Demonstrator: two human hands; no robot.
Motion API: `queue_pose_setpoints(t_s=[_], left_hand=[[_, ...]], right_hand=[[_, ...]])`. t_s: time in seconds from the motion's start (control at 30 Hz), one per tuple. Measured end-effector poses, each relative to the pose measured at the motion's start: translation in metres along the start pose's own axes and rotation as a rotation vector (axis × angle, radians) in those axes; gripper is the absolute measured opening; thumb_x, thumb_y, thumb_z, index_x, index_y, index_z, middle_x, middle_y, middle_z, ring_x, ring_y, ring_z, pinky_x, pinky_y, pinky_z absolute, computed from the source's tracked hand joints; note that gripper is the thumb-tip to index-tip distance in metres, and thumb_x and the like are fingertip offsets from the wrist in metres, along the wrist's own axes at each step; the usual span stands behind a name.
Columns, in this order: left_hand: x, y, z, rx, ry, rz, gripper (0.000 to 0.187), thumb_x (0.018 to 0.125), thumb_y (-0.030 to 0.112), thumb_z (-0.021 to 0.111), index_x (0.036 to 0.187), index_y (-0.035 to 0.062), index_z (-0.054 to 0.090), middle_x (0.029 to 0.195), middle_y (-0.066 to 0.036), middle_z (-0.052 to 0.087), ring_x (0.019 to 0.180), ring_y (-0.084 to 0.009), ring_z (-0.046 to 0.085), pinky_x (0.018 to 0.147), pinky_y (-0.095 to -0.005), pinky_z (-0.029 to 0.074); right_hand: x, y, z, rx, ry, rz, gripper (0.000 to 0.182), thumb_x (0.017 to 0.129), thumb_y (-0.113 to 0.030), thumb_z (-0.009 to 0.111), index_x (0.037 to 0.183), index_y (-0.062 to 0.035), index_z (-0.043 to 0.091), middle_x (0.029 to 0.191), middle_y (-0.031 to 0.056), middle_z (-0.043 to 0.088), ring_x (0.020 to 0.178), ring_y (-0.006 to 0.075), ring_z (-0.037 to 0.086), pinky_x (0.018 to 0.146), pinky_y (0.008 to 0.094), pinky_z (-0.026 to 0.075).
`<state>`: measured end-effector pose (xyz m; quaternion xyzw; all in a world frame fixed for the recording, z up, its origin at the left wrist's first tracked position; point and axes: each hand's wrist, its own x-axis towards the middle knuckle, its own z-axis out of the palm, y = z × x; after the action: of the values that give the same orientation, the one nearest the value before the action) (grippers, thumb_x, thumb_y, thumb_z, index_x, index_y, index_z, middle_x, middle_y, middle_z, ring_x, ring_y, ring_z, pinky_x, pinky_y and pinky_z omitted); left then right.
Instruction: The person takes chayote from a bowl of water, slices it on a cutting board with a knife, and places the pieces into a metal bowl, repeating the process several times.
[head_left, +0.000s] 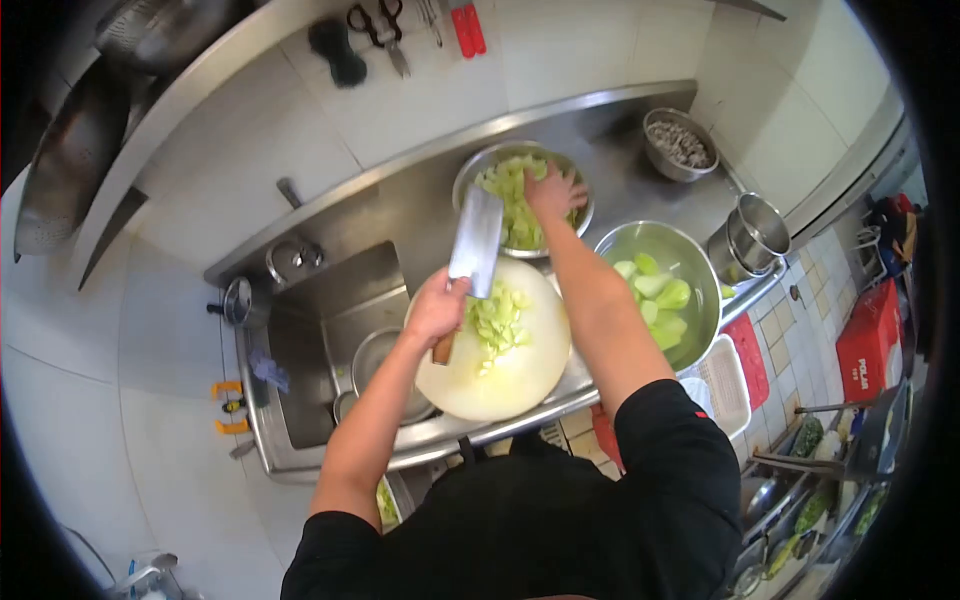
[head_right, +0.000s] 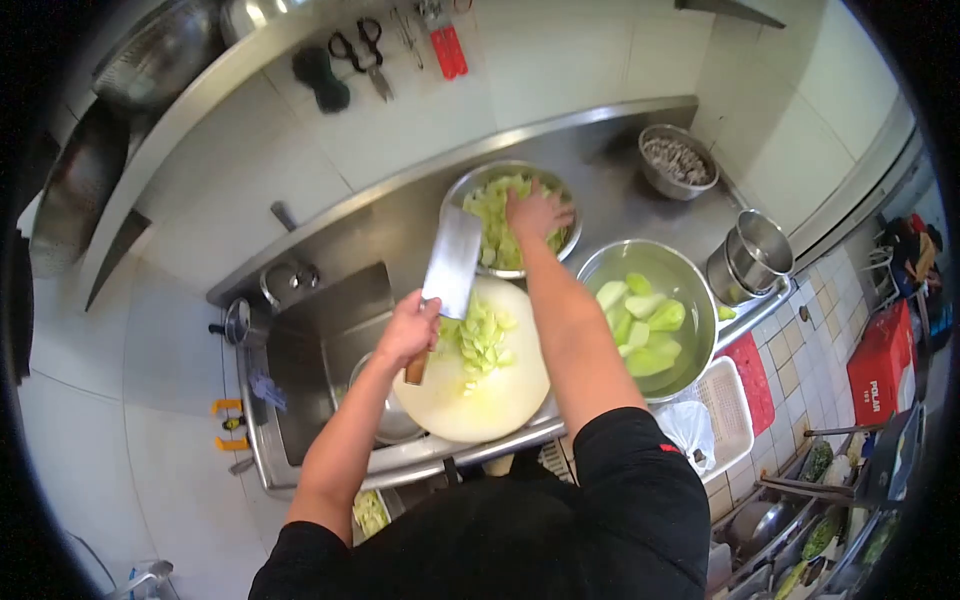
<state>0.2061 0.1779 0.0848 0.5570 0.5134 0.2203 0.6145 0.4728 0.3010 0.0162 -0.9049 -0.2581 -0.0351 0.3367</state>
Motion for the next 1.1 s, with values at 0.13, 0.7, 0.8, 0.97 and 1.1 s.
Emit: queue_pose_setpoints(t_s=[0.13,0.7,0.8,0.97,1.1], left_hand=[[-0.029,-0.05,-0.052,0.654,0.302,0.403,0.019,0.1,0.023,0.06,0.103,0.0048,0.064,0.082,-0.017,0.067,0.074,-0.0371,0.068,0.069,-0.0463,0.054],[-0.08,-0.148,-0.037,1.058,0.271,0.202,0.027,0.097,0.02,0.054,0.119,0.0106,0.066,0.098,-0.024,0.068,0.084,-0.0447,0.07,0.078,-0.0549,0.057],[-0.102,-0.143,-0.054,1.015,0.188,0.255,0.022,0.098,0.02,0.055,0.115,0.0095,0.065,0.091,-0.024,0.068,0.086,-0.0461,0.07,0.077,-0.0537,0.057],[-0.08,-0.189,-0.138,0.288,0.087,-0.081,0.024,0.106,0.031,0.054,0.116,0.013,0.066,0.072,-0.011,0.061,0.059,-0.0262,0.062,0.054,-0.0399,0.051],[-0.09,-0.216,-0.191,0.033,-0.047,-0.302,0.021,0.109,0.035,0.052,0.112,0.0164,0.063,0.065,0.001,0.05,0.046,-0.0094,0.042,0.042,-0.0285,0.038]], right_hand=[[-0.009,0.022,-0.002,0.535,-0.291,-0.351,0.038,0.094,-0.04,0.069,0.118,-0.0112,0.074,0.145,0.0271,0.054,0.136,0.0475,0.046,0.112,0.0523,0.039],[-0.224,0.128,-0.056,0.196,-0.756,-0.793,0.065,0.091,-0.054,0.068,0.13,-0.0023,0.065,0.141,0.0199,0.053,0.134,0.0369,0.046,0.118,0.0476,0.033],[-0.226,0.14,-0.066,0.177,-0.55,-0.767,0.075,0.089,-0.059,0.069,0.137,-0.0014,0.059,0.15,0.0236,0.046,0.143,0.0393,0.037,0.122,0.0502,0.027],[-0.212,0.163,-0.064,0.079,-0.602,-0.775,0.094,0.084,-0.067,0.069,0.149,-0.0017,0.049,0.163,0.0286,0.031,0.154,0.0454,0.022,0.127,0.0522,0.017],[-0.256,0.159,-0.082,0.088,-0.662,-0.76,0.104,0.076,-0.071,0.075,0.15,-0.0026,0.049,0.157,0.028,0.039,0.15,0.0493,0.027,0.125,0.0559,0.019]])
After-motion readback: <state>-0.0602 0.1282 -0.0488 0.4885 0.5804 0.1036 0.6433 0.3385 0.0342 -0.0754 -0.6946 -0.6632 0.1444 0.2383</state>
